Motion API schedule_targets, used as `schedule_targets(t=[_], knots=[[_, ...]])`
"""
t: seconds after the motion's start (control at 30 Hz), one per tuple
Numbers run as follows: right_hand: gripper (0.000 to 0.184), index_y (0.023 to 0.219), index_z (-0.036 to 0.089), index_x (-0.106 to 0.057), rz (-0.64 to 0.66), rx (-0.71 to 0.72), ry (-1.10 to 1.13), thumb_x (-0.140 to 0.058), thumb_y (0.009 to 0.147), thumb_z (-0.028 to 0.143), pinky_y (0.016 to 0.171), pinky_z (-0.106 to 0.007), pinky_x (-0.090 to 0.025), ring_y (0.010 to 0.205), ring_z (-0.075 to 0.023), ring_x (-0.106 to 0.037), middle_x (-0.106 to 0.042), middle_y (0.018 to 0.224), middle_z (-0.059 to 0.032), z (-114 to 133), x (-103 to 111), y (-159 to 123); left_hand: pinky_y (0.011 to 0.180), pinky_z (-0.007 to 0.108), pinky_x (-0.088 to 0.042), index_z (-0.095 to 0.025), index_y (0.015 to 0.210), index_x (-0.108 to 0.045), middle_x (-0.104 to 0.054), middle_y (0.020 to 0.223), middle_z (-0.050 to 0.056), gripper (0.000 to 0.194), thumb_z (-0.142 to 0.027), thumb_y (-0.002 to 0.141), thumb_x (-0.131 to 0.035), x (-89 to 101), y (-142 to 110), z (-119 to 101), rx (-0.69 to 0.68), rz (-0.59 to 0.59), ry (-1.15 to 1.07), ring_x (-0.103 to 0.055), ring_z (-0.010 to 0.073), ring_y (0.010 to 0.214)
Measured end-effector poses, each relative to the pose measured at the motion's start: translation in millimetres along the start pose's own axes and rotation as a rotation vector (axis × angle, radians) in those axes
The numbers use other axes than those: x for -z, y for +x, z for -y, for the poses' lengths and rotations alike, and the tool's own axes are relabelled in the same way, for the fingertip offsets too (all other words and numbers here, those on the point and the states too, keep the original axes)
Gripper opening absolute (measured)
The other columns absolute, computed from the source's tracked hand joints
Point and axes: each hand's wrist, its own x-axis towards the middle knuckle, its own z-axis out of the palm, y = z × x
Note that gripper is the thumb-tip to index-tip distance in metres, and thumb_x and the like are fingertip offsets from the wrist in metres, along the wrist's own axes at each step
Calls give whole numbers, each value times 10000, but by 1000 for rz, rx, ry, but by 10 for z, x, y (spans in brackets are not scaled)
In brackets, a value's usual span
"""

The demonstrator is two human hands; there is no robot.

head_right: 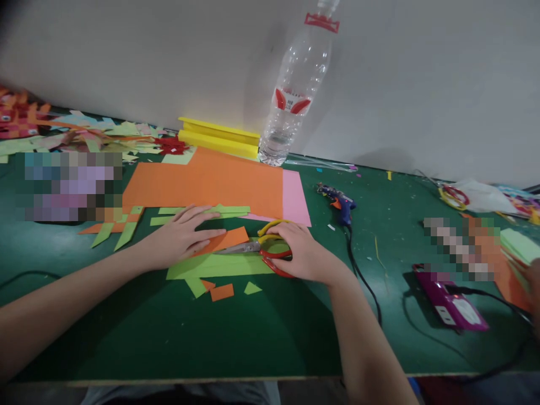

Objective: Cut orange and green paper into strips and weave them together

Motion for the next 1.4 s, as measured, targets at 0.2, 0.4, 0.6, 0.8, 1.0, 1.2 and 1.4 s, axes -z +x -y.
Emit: schedule_targets(t=[0.2,0.4,0.6,0.8,1.0,1.2,1.4], knots=[[445,1171,254,-539,24,-20,-15,-641,754,372,1012,-521,-392,1233,-307,-479,-559,1278,-87,-30,-72,15,1091,485,-312,-269,1271,-571,-482,1380,78,346,-203,993,-375,24,-5,-12,-45,-6,-24,-317,267,1357],[518,1190,225,-522,-5,38,-74,-671,725,399,1050,-561,-340,1250,-327,-453,-557,1264,-115,4,-126,51,1058,471,-364,-304,1282,-570,-454,1410,70,416,-121,958,-384,12,-2,15,-32,38,-97,-329,272,1353],[512,1231,241,-524,-4,62,-51,-662,755,369,1075,-530,-352,1293,-305,-433,-545,1314,-101,-29,-106,51,1052,501,-366,-313,1316,-540,-427,1427,84,490,-64,914,-410,12,-1,30,-33,70,-46,-309,298,1365],[504,1258,266,-532,-33,92,-64,-649,776,360,1061,-531,-388,1293,-308,-446,-553,1314,-96,-20,-67,40,1077,485,-345,-343,1301,-553,-424,1431,53,450,-110,950,-395,-13,-12,39,-29,49,-46,-309,280,1368],[478,1269,289,-532,-40,100,-68,-625,801,327,1068,-536,-387,1287,-304,-460,-564,1309,-74,-10,-28,30,1064,504,-344,-344,1311,-546,-426,1423,73,467,-95,942,-406,-2,2,32,-22,69,-53,-305,296,1367],[470,1251,290,-545,-48,87,-55,-634,791,330,1057,-538,-394,1300,-313,-448,-559,1320,-71,-21,-41,26,1061,527,-332,-349,1318,-538,-409,1441,81,518,-45,913,-428,7,4,33,-7,85,-95,-285,308,1380],[430,1227,256,-535,-32,101,-91,-610,819,370,1037,-531,-403,1265,-303,-476,-573,1288,-94,52,-92,76,1072,497,-335,-363,1311,-534,-391,1462,44,503,-60,926,-420,-4,-1,39,-2,92,-73,-279,284,1386]])
